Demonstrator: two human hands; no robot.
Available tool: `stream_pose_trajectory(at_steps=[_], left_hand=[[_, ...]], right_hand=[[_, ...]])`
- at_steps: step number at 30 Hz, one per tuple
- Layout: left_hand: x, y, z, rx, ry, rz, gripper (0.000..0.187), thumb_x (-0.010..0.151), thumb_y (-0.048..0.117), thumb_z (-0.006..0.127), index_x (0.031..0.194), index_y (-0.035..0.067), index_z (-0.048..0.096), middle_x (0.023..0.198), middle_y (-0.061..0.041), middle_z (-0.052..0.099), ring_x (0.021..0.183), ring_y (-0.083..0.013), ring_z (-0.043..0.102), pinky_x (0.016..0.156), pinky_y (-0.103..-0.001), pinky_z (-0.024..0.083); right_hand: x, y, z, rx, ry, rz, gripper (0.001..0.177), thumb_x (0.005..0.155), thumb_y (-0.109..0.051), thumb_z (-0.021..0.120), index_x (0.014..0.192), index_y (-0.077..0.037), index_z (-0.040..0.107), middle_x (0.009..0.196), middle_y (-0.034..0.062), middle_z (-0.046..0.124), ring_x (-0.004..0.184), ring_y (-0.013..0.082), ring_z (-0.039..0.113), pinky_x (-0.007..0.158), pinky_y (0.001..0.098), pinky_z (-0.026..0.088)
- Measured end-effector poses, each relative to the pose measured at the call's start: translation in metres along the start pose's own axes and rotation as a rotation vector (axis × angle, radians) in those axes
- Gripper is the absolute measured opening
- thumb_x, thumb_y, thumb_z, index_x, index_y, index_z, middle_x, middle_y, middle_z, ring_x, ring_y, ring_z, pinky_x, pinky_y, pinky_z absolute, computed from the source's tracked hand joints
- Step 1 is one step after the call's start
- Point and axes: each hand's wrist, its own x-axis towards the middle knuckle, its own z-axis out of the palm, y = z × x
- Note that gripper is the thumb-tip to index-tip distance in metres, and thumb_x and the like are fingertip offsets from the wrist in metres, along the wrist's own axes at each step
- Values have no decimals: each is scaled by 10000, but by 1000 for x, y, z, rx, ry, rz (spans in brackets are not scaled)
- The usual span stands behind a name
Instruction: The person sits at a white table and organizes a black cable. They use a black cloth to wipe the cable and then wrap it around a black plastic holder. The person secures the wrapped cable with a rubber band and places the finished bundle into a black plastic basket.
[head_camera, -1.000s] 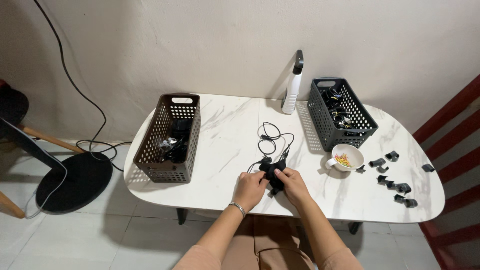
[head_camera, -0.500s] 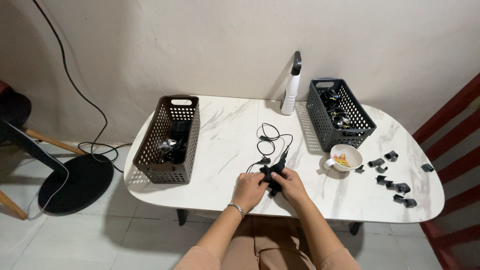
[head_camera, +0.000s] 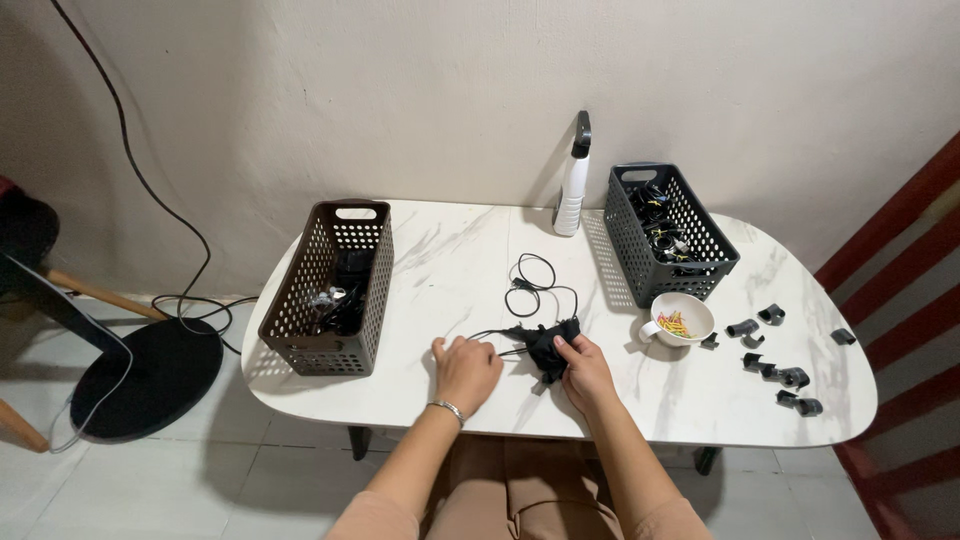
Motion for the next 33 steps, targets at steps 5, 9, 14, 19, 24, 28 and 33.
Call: stream_pose_trajectory(at_steps=[5,9,14,19,24,28,33], left_hand=[[14,-39,-21,114,104,-69,273,921,259,573,886,95,789,996,-73,729,1105,-257,565,1112,-571,232],[23,-60,-36,208,111,-125,281,934,256,572,888,93,796,1013,-95,717,1136,-279,542,1132,-591,207],[24,-52,-23,240,323,60,271,828,150,603,1005,41,778,1154,-137,693,1219,-303,526,1148,-616,197],[10,0,13,-255,218,411,341,941,18,543,1252,-25,675,1267,-185,678,1252,-342,579,1122,-440,411],[6,21,19,-705,-66,56,330,1006,98,540,1312,72,660,1059,-150,746,913,-216,705,846,-334,561],[8,18,24,-807,-43,6,305,969,131,632,1261,70,693,922,-154,750,817,-170,671,765,-310,551],[6,11,32,-765,-1,56,234,982,140,622,1172,51,724,1016,-134,756,888,-186,718,815,-309,562]], right_hand=[[0,1,3,14,-26,9,208,981,-73,608,1134,59,657,1061,121,735,969,180,687,903,321,536],[4,2,0,-7,6,-4,186,976,-32,611,1138,53,639,1061,113,722,973,175,681,907,319,530],[1,5,4,-44,-12,-45,176,984,-28,610,1130,64,643,1041,117,724,945,178,679,871,319,547],[0,3,5,-72,-27,-33,183,977,-21,615,1139,56,650,1026,119,717,906,181,680,825,328,549],[-3,2,2,-38,-26,-23,180,965,-12,612,1131,47,654,1017,125,720,903,191,701,828,331,563],[-5,-10,-2,40,-94,7,192,943,-8,625,1125,42,659,991,125,716,875,215,694,779,354,558],[-1,-29,1,284,28,85,187,912,-139,580,1031,-22,664,943,107,730,841,232,712,756,371,588]])
